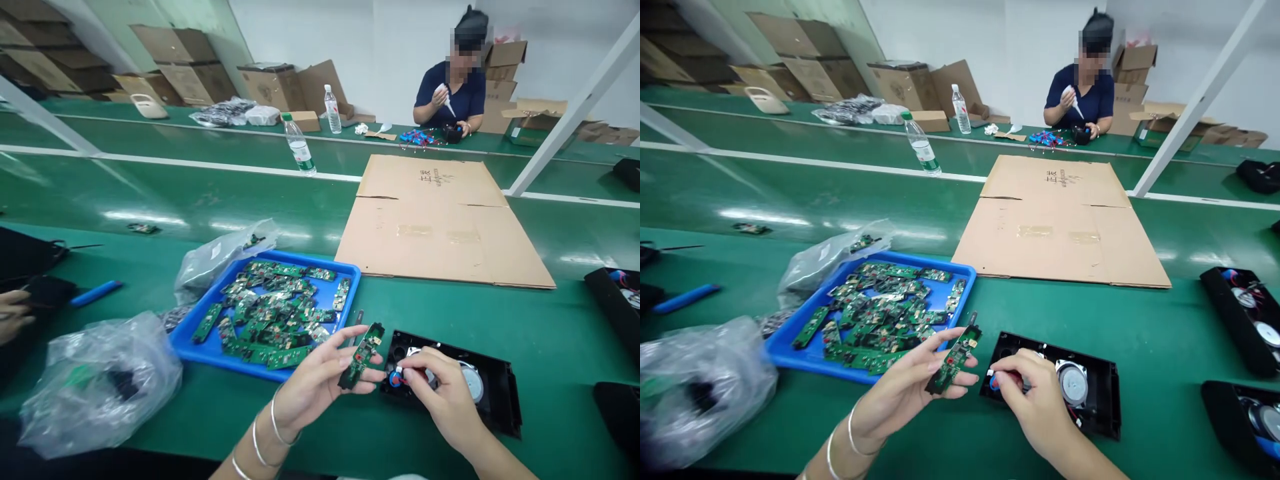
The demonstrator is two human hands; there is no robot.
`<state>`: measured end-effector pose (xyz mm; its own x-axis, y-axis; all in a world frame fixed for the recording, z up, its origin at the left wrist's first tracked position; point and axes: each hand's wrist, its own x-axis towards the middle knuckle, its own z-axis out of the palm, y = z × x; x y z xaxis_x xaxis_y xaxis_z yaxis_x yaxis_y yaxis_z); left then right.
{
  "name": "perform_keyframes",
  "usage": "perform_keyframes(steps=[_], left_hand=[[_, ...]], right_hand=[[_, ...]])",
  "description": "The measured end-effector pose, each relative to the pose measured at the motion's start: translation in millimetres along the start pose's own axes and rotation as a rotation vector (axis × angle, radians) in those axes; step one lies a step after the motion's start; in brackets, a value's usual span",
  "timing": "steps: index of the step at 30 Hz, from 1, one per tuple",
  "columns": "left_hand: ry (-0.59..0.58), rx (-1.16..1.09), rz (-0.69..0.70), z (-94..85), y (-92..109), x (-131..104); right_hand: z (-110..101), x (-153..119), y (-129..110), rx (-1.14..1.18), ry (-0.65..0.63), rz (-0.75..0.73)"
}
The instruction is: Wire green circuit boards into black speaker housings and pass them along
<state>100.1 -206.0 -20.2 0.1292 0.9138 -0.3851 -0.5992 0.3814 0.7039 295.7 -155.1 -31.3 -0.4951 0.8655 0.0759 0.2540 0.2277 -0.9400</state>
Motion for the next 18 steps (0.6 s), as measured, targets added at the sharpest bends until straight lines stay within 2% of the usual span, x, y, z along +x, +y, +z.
perform_keyframes(steps=[4, 8, 13, 18], left_hand=[[0.007, -0.127, 0.062, 3.8, -26, -7], [0.122, -0.06, 0.139, 10.4, -43, -8], [0.402, 0.231, 0.388, 13.6, -59, -4], [0.513, 0.293, 0.468, 14.8, -71, 0]], right_hand=[[8, -3, -7, -0.161, 0.035, -0.206], [14, -5, -10, -0.258, 0.107, -0.415], [18, -4, -11, -0.328, 0.131, -0.415], [32, 3, -10, -0.42, 0.211, -0.468]])
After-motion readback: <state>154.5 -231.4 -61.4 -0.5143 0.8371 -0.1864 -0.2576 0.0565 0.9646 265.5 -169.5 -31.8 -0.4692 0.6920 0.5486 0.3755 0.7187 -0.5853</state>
